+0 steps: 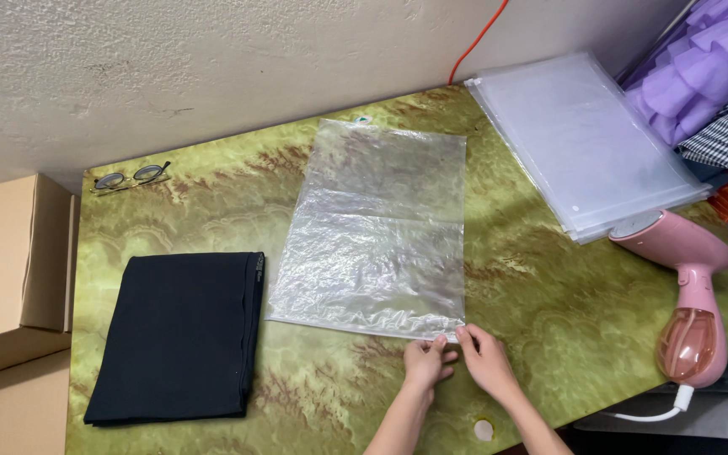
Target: The person places a folded black garment into a clear plastic bag, seals the bag, and then places the bagged garment into a cardboard box.
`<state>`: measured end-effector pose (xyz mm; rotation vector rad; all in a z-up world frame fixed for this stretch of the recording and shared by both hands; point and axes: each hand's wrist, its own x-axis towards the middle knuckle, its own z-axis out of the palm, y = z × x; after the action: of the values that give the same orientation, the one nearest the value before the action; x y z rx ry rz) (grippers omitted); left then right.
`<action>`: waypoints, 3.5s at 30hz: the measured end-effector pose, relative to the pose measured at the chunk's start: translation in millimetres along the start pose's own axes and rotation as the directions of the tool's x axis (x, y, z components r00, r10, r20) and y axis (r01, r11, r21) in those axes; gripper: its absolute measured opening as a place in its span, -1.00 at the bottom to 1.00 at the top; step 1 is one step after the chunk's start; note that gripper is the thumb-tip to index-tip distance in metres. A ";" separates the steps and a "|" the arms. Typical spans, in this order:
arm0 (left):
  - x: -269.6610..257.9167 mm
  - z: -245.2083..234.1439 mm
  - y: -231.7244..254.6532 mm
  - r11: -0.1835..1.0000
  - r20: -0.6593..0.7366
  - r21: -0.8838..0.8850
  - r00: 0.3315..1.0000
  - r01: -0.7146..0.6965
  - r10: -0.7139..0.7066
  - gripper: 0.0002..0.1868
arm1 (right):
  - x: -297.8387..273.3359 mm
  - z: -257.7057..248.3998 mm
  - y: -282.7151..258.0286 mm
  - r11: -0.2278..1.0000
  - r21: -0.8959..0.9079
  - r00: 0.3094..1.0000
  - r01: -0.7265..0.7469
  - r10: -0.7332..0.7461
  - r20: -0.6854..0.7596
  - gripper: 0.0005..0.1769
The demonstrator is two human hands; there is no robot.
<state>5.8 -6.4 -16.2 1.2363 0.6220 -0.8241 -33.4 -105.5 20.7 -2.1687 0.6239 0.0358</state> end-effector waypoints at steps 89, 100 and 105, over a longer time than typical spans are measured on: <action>5.0 -239.5 113.8 0.023 -0.061 0.997 0.531 0.077 0.845 -0.08 | 49.9 61.6 -71.4 0.580 -0.461 0.741 0.671 -0.496 0.453 -0.47; -78.2 -252.0 70.4 -0.274 0.363 0.926 0.411 -0.260 0.836 -0.22 | 71.2 66.9 -98.1 0.667 -0.495 0.819 0.557 -0.344 0.459 -0.46; -106.4 -247.6 63.0 -0.155 0.474 0.725 0.322 -0.671 0.820 -0.50 | 87.3 69.4 -91.7 0.658 -0.487 0.810 0.574 -0.370 0.455 -0.42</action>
<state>2.0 263.2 46.1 2.2835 -0.6943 0.1693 97.1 -43.6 23.5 -2.8098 -0.2234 0.3414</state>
